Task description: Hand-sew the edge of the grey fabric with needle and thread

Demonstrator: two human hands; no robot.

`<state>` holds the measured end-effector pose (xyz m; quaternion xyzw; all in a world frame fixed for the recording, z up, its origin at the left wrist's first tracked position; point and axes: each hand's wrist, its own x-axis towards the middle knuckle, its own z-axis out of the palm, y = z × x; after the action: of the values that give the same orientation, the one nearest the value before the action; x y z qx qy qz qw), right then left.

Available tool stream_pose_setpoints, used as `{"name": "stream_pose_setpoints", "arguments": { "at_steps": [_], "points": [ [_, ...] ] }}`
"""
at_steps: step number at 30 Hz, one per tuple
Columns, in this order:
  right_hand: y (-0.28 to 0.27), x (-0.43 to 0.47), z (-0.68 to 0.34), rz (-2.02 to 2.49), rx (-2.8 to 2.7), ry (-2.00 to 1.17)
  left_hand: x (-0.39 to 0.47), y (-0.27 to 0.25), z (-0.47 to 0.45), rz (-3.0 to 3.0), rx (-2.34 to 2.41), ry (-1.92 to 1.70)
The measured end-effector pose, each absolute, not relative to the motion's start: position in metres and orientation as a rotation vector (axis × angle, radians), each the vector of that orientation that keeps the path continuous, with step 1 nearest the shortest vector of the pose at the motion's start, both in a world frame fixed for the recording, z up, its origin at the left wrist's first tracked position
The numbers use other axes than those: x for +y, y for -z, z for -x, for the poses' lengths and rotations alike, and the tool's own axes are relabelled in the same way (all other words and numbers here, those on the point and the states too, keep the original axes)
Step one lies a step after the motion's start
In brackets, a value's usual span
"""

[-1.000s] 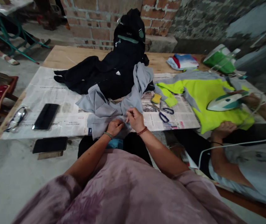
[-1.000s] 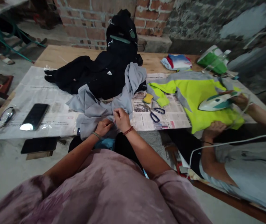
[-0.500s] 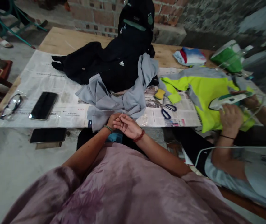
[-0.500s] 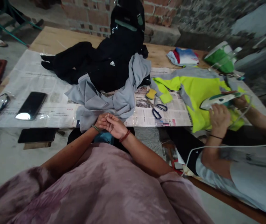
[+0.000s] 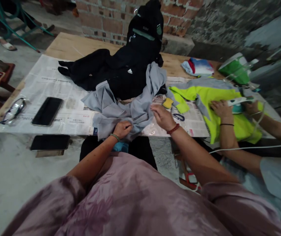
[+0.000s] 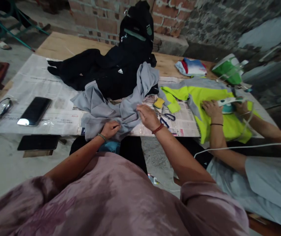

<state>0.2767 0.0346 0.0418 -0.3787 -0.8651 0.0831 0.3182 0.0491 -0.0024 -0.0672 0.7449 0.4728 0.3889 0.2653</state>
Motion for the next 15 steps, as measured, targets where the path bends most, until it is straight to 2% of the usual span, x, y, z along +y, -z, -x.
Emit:
{"name": "stream_pose_setpoints", "arguments": {
  "at_steps": [7,15],
  "points": [
    [-0.086,0.073,-0.339,1.102,-2.258,0.157,-0.001,0.070,-0.047,-2.090,1.240,-1.030],
    [-0.163,0.081,-0.373,1.503,-2.211,0.458,0.000,0.071,-0.047,-2.136,1.248,-1.012]
  ]
}}
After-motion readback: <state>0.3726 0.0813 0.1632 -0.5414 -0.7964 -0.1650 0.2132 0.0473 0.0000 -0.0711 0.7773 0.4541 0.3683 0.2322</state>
